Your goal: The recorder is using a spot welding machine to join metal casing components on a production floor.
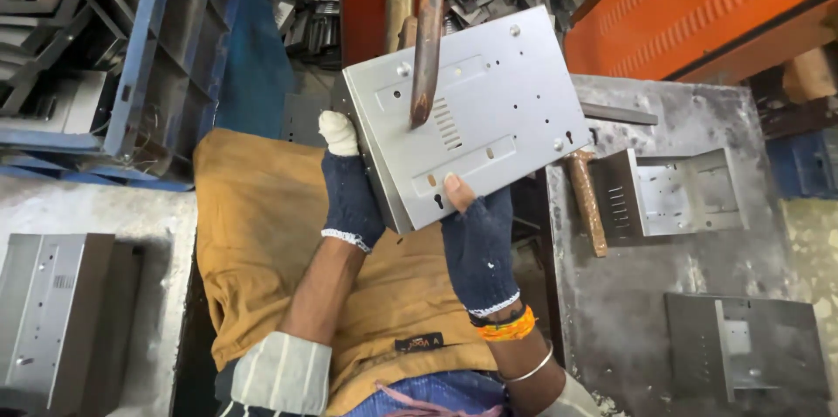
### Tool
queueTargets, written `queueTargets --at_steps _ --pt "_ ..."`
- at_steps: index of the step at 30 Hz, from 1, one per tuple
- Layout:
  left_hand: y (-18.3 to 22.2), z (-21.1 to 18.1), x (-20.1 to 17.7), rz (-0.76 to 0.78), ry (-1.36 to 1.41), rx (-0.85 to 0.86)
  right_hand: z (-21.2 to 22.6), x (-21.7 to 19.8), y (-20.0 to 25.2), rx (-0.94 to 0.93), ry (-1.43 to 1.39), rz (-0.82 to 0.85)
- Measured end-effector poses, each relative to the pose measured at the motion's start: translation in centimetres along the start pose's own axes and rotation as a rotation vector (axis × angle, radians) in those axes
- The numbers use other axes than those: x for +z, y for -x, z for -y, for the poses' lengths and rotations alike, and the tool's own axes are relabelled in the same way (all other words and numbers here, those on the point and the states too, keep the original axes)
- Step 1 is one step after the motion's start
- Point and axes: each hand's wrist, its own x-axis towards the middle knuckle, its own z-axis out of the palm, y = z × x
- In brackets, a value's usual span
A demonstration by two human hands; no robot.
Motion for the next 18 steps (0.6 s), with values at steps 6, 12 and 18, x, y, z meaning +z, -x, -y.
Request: queueTargets --at_steps 6,12,18 --pt "-0.5 0.3 0.2 -0.014 0.099 0.021 -3.2 -2.4 -0.9 -0.021 -0.062 0.006" --pt "0.0 1.8 -3.1 0.096 0.159 -0.036 -1.8 -1.7 -0.9 0.021 -0.124 0.065" --pt "3.1 -0.3 -0.8 0.416 -0.207 0.246 -1.6 -2.0 -3.2 -0.015 -0.144 0.133"
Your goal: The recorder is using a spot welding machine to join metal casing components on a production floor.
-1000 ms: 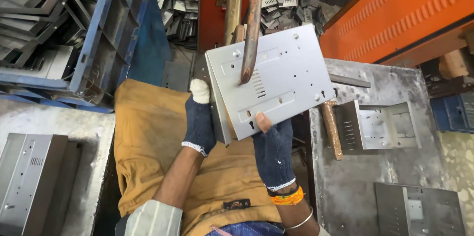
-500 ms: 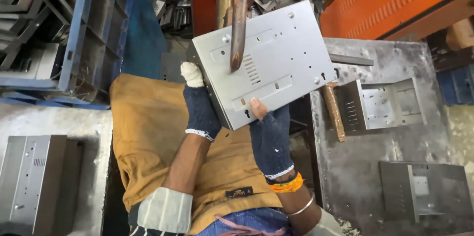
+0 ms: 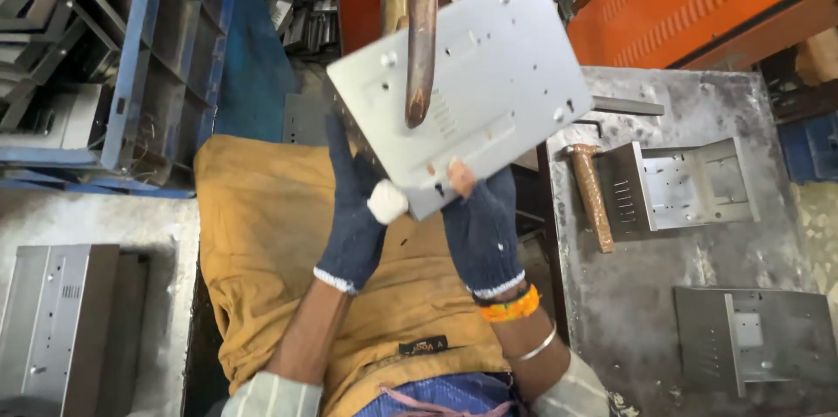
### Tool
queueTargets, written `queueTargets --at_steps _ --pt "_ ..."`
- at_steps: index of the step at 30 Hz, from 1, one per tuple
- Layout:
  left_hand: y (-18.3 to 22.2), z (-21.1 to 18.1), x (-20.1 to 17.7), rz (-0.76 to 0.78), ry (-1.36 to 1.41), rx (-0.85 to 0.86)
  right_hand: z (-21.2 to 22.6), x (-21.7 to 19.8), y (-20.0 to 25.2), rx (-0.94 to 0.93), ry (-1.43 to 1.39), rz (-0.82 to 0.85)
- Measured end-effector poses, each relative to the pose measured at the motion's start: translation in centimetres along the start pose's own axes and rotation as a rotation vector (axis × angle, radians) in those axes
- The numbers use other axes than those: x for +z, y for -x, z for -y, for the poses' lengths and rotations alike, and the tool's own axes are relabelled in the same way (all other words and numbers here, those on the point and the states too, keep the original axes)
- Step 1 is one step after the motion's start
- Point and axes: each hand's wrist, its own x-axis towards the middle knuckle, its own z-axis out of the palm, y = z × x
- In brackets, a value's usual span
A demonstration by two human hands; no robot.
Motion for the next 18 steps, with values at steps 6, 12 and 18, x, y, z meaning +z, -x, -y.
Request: queueTargets --at_steps 6,12,18 --pt "-3.5 0.0 0.6 -0.065 0.015 -0.040 1.8 3.3 -2.5 -0.017 0.000 -0.011" --pt "-6.1 0.4 0.0 -0.124 -0.094 -0.021 1.0 2.7 -5.0 -0.051 0.095 -0.016" --pt "-8.2 1.0 -0.4 -0.121 0.040 -0.087 1.6 3.8 -6.2 -0.045 0.108 -0.015"
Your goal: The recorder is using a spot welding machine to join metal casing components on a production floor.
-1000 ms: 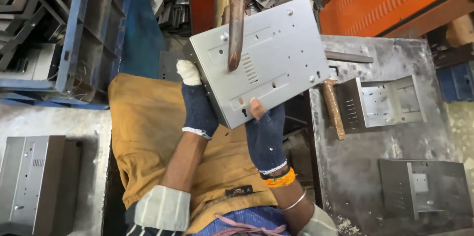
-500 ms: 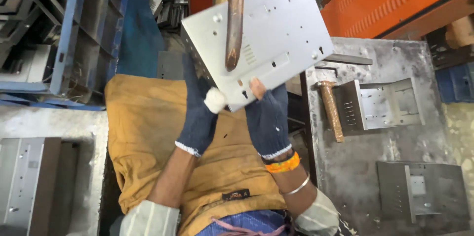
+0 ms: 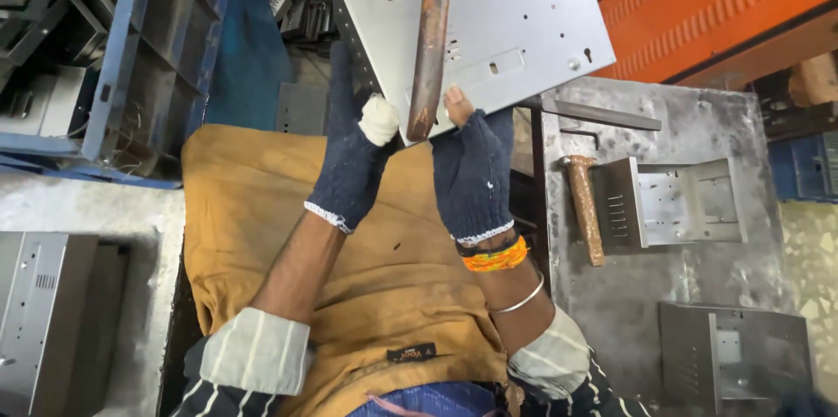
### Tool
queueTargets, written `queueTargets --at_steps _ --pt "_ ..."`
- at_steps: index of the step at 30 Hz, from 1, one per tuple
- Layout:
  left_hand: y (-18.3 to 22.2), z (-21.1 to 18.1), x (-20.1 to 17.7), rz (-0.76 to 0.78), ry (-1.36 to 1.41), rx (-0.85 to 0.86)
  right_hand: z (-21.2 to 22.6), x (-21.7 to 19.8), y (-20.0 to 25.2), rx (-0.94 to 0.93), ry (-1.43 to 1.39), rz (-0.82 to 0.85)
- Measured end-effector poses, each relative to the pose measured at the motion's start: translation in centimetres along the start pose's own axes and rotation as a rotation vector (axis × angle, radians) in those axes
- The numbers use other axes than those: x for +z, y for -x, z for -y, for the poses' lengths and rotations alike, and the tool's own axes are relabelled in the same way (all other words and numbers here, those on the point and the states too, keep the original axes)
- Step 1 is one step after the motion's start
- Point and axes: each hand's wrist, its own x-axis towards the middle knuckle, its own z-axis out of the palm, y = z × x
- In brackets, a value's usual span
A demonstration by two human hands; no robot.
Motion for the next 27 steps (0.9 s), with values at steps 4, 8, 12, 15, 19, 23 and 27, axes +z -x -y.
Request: queueTargets --at_steps 4,8,12,15,19,23,27 --pt "-0.6 1.0 -0.4 -0.002 -0.062 0.108 0.0 0.2 0.0 -0.003 0.108 -0.022" --pt "-0.3 1.1 -0.5 -0.025 -0.241 0.157 -0.6 -0.1 0.0 -0.002 0.089 -0.061" --pt "-0.1 0.1 0.0 -0.057 -0.131 -0.010 -3.5 -4.1 -0.4 -0.164 0.359 0.045" --pt "0.4 -0.7 0.0 0.079 -0.108 0.158 -2.4 -2.3 0.1 -0.246 0.433 0.131" --pt "0.7 -4.5 1.6 -0.088 0.068 -0.078 -0.3 0.8 0.2 -0.017 -0.169 0.110" --pt "1.9 -8.4 3.4 -0.330 0.443 -0.126 -0.2 -0.2 1.2 -0.072 -0.162 0.081" --pt "-1.6 -2.7 -4.3 -0.478 0.419 0.162 1.7 -2.0 3.3 -0.036 -0.100 0.073"
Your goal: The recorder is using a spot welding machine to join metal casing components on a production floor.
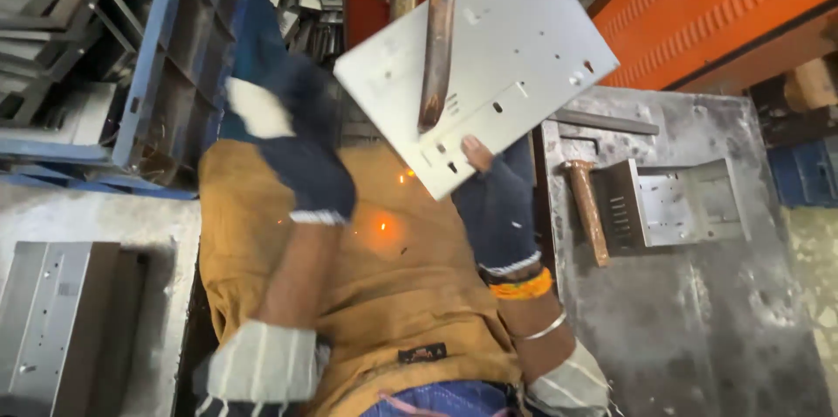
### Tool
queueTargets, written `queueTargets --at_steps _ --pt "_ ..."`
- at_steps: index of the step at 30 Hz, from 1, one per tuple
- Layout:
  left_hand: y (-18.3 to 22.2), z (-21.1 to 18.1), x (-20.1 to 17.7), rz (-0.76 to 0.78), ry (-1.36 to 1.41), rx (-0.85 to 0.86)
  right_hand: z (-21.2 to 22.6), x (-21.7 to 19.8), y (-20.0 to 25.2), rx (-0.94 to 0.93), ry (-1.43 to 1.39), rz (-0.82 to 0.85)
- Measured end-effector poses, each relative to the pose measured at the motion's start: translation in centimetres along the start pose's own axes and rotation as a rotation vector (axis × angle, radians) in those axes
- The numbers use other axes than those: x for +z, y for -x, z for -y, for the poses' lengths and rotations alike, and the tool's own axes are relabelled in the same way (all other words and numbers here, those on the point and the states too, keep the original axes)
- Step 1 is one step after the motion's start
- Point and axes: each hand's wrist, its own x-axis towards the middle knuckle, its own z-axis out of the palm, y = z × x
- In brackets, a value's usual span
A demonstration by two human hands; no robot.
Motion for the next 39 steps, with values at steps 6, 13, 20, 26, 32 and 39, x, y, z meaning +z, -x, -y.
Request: queueTargets --at_steps 6,13,20,26,32,39 --pt "-0.3 1.1 -4.6 0.282 -0.153 0.018 1.9 -2.0 1.5 0.142 0.181 0.097" --pt "5.4 -2.2 -3.4 0.611 -0.343 0.082 1.0 -3.4 -0.2 0.182 0.138 0.042" --pt "6.6 -3.8 -0.6 0.772 -0.683 0.096 3.6 -1.6 -1.8 0.251 0.334 0.006" --pt "6.1 -1.6 1.6 0.842 -0.499 0.127 6.0 -1.6 -3.5 0.111 0.654 0.106" --pt "5.3 0.1 2.0 0.718 -0.565 0.203 6.5 -0.9 -4.3 0.175 0.609 0.079" --pt "5.5 0.8 1.9 0.656 -0.594 0.242 5.5 -1.8 -4.5 0.204 0.542 0.029"
